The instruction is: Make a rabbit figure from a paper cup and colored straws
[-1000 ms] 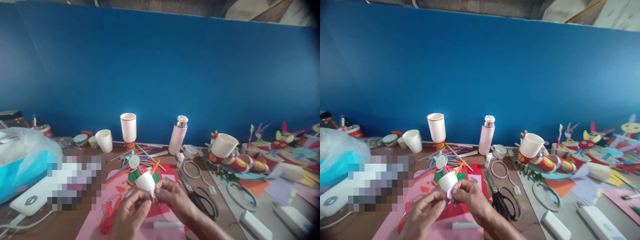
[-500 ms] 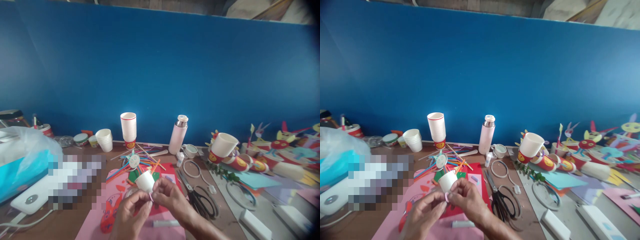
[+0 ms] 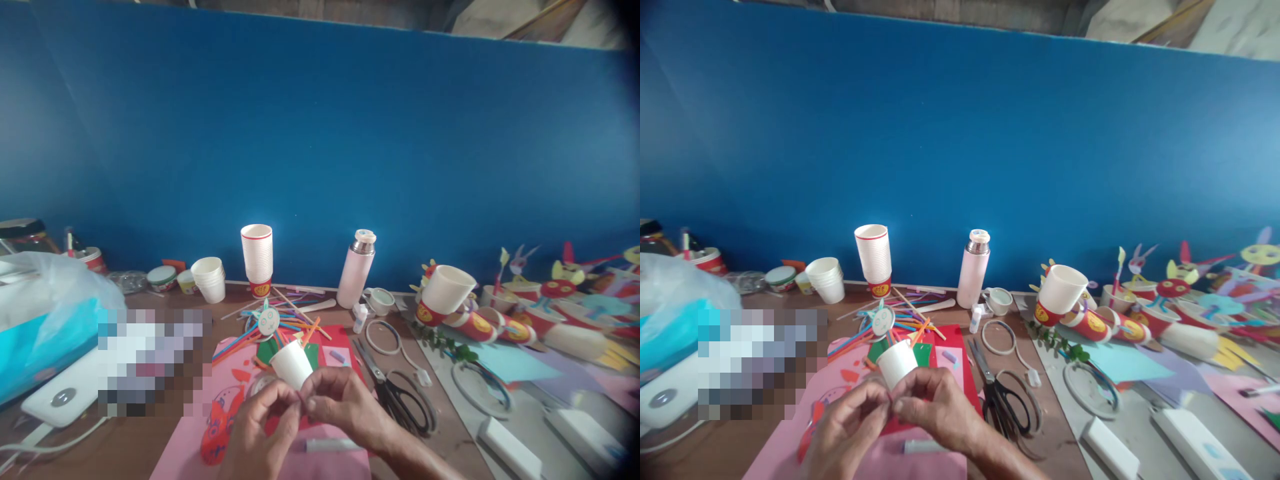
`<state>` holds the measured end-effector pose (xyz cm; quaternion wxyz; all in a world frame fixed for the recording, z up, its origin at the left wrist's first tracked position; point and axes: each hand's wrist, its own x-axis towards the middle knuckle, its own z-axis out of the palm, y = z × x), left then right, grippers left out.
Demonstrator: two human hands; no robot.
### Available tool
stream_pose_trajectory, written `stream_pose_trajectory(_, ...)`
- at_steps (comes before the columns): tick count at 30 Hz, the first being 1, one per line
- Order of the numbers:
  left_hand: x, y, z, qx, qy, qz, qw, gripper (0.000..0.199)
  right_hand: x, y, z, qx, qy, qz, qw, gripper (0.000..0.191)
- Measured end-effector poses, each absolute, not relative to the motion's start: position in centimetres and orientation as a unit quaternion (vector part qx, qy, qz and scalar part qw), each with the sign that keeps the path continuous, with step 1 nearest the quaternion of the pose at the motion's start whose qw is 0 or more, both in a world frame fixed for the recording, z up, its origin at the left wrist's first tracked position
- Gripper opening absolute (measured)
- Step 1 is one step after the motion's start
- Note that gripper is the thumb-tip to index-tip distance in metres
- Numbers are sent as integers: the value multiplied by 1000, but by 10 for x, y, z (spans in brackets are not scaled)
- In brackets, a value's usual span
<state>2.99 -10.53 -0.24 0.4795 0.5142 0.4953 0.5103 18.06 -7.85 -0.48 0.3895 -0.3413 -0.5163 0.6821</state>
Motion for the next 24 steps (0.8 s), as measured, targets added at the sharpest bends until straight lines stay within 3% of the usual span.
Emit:
stream_pose_trajectory(17,27,-108,-2,535,482,489,492,20,181,-79,-5,-321,-517,689,395,23)
stream_pose_trajectory(24,25,-108,-2,562,512,467,451,20,182,-83,-3,-402,-625,547,386,8)
